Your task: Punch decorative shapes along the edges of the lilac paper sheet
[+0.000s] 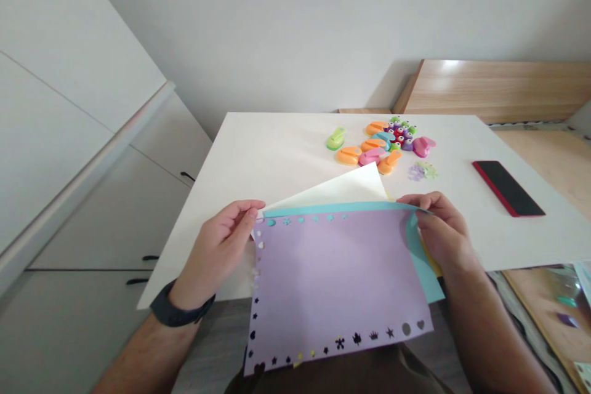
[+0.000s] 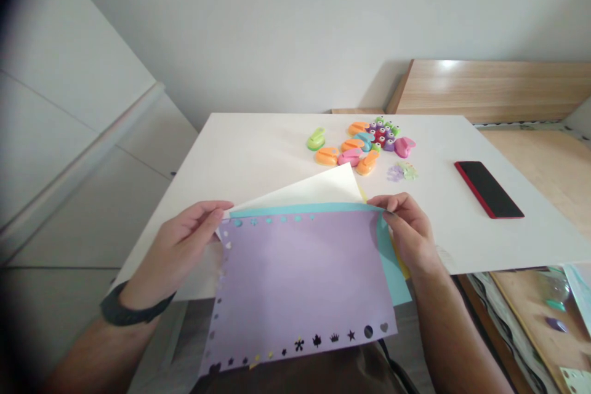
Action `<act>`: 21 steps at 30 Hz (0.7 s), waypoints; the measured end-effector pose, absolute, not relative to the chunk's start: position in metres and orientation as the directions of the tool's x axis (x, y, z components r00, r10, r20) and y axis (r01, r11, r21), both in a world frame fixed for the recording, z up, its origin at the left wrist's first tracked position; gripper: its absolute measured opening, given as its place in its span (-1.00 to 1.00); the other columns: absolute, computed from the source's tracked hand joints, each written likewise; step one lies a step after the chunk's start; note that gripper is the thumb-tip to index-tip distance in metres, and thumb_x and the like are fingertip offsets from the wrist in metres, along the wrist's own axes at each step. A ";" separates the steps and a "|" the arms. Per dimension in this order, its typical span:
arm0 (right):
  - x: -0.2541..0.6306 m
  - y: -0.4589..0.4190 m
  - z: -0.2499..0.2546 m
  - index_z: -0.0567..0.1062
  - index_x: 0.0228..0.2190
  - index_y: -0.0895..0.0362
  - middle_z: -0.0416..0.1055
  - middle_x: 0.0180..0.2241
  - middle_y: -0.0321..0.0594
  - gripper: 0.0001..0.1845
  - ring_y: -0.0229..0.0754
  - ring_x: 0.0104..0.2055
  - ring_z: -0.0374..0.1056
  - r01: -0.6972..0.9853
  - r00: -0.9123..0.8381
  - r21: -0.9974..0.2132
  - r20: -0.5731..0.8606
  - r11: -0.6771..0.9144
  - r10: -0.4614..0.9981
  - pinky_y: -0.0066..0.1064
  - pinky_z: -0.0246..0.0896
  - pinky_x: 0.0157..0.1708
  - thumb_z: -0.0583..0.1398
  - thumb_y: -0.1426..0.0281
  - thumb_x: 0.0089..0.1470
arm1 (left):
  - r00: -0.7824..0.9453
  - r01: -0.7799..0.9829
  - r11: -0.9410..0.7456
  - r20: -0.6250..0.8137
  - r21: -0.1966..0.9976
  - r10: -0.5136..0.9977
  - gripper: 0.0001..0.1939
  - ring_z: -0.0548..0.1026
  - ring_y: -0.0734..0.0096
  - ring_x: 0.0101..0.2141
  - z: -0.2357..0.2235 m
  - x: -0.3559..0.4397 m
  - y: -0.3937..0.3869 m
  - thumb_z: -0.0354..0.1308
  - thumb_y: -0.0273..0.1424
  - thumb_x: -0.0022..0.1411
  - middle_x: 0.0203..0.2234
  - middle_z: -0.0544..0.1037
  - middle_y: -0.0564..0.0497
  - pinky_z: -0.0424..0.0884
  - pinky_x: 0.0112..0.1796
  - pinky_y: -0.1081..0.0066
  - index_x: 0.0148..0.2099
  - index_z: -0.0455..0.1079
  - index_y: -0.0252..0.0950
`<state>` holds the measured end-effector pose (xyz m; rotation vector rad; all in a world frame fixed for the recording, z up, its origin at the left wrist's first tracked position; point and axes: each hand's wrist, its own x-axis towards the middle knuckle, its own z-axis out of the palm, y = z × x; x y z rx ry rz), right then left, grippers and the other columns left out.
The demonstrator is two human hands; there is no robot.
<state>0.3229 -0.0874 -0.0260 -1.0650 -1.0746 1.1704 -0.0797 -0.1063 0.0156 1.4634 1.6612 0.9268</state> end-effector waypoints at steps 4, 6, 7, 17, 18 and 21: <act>0.322 -0.092 -0.019 0.40 -0.31 -0.03 0.52 -0.21 -0.24 -0.85 -0.13 -0.25 0.44 -0.243 0.047 -0.970 -0.004 0.008 0.999 -0.34 0.35 -0.31 0.27 0.43 0.14 | -0.099 0.370 0.134 -0.104 0.919 0.990 -0.56 0.52 0.31 -0.30 0.009 -0.079 -0.106 0.11 -0.06 0.39 -0.27 0.59 -0.02 0.43 -0.31 0.40 0.13 0.45 -0.23; 0.322 -0.094 -0.015 0.40 -0.32 -0.02 0.50 -0.25 -0.23 -0.86 -0.14 -0.27 0.43 -0.249 0.041 -0.968 0.009 0.019 0.999 -0.35 0.33 -0.33 0.28 0.43 0.12 | -0.112 0.304 0.157 -0.128 0.940 0.985 -0.56 0.52 0.30 -0.30 0.007 -0.079 -0.106 0.12 -0.06 0.38 -0.27 0.58 -0.02 0.45 -0.29 0.38 0.13 0.45 -0.22; 0.322 -0.095 -0.013 0.40 -0.32 -0.02 0.49 -0.27 -0.23 -0.86 -0.13 -0.28 0.42 -0.259 0.023 -0.966 0.015 0.020 1.000 -0.34 0.33 -0.34 0.28 0.42 0.11 | -0.118 0.272 0.166 -0.138 0.948 0.983 -0.56 0.52 0.30 -0.30 0.006 -0.078 -0.106 0.13 -0.06 0.38 -0.28 0.58 -0.02 0.46 -0.29 0.38 0.13 0.45 -0.22; 0.331 -0.100 -0.010 0.54 -0.09 0.02 0.56 -0.22 -0.15 -0.59 -0.03 -0.28 0.49 0.129 -0.224 -0.978 -0.192 -0.167 0.955 -0.25 0.43 -0.33 0.43 0.27 0.02 | -0.138 0.026 0.218 -0.213 0.976 0.967 -0.56 0.51 0.35 -0.33 0.008 -0.073 -0.108 0.19 -0.04 0.33 -0.32 0.55 0.01 0.51 -0.27 0.38 0.09 0.48 -0.21; 0.330 -0.099 -0.010 0.57 -0.12 0.04 0.57 -0.22 -0.14 -0.65 -0.02 -0.25 0.50 0.196 -0.227 -0.969 -0.194 -0.150 0.954 -0.24 0.43 -0.28 0.42 0.26 0.04 | -0.139 0.007 0.220 -0.217 0.975 0.966 -0.54 0.52 0.35 -0.33 0.008 -0.073 -0.108 0.20 -0.02 0.32 -0.32 0.56 0.00 0.51 -0.27 0.38 0.09 0.48 -0.22; 0.330 -0.098 -0.010 0.63 -0.25 0.05 0.57 -0.16 -0.11 -0.81 0.03 -0.12 0.48 0.246 -0.248 -0.969 -0.074 -0.011 0.966 -0.20 0.40 -0.11 0.40 0.27 0.07 | -0.142 -0.038 0.231 -0.234 0.972 0.962 -0.52 0.54 0.33 -0.30 0.009 -0.071 -0.108 0.20 0.01 0.31 -0.27 0.60 -0.04 0.51 -0.25 0.37 0.06 0.50 -0.24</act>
